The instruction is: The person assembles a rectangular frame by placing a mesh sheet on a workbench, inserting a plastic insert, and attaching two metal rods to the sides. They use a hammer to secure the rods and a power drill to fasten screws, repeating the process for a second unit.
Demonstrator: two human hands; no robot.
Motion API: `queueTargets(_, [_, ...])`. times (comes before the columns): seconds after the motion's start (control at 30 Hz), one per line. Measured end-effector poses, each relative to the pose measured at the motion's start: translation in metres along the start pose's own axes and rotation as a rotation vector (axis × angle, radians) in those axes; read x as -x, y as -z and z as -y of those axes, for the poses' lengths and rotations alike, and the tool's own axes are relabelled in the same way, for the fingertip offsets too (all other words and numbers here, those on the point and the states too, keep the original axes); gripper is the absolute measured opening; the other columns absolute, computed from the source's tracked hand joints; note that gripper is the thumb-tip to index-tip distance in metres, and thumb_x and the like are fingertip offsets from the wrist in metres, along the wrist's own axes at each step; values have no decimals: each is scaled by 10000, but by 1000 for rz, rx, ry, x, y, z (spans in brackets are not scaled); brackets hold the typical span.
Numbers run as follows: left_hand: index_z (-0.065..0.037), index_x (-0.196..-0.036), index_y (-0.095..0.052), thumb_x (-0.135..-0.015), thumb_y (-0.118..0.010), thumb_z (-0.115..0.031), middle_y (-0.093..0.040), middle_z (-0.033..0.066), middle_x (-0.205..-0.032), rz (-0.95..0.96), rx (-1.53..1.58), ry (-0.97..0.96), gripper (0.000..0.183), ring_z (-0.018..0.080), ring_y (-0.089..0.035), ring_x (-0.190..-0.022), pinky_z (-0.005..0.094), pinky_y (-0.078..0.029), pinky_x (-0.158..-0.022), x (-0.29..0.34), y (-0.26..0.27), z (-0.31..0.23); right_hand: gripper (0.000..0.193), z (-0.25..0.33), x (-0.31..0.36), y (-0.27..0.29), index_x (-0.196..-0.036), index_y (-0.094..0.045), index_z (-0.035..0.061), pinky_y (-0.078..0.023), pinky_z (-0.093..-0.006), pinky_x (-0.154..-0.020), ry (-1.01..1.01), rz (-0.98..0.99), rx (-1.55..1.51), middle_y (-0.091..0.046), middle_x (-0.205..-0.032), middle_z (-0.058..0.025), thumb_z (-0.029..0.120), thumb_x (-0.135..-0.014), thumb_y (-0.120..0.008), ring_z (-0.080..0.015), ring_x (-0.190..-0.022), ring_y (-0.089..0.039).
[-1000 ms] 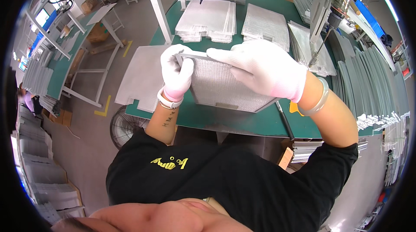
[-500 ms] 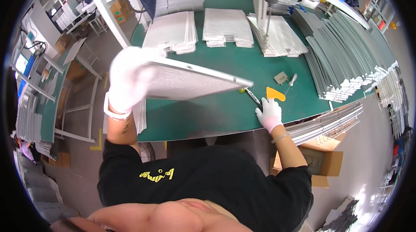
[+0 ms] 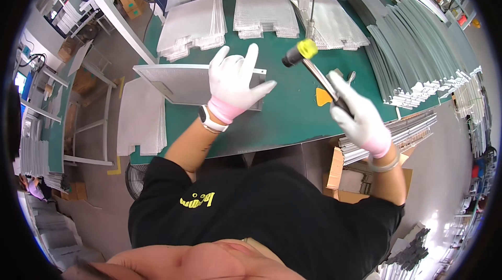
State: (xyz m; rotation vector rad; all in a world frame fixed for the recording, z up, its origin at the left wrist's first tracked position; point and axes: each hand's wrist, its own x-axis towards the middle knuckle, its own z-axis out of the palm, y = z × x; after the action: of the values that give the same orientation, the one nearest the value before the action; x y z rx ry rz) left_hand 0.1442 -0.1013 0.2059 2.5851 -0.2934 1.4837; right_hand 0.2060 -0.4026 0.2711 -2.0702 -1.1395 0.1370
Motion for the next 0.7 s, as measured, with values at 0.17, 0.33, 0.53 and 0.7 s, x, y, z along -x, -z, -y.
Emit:
queueTargets(0.17, [-21, -1307, -594, -688, -793, -329, -523, 17, -664, -89, -97, 155, 719, 215, -540, -685, 432, -420, -979, 1, -16, -8, 565, 35, -32, 14, -1451, -462, -23, -523, -304, -766, 210, -132, 145, -628, -915, -145, -34, -896, -565, -222, -761, -622])
queueTargets(0.33, [-36, -1322, -586, -682, -784, -312, -504, 17, -638, -98, -83, 137, 724, 219, -528, -665, 413, -430, -939, -2, -19, -5, 567, 23, -41, -4, -1411, -532, 60, -499, -418, -617, 315, 60, 553, -549, -766, -137, 1, -852, -609, -343, -650, -594])
queueTargets(0.53, [-46, -1331, -585, -696, -781, -339, -510, 20, -631, -45, -65, 152, 726, 220, -528, -665, 407, -431, -927, -4, -18, -2, 571, 29, -38, -11, -1437, -495, 19, -551, -373, -766, 171, -61, 416, -661, -967, -203, -23, -873, -576, -334, -816, -673])
queueTargets(0.7, [-31, -1333, -580, -705, -776, -365, -517, 20, -627, -21, -101, 162, 737, 222, -533, -669, 405, -431, -919, -6, -14, -1, 572, 45, -46, 9, -1445, -498, 55, -545, -382, -840, 205, -20, 478, -671, -1070, -219, -13, -882, -571, -373, -936, -675])
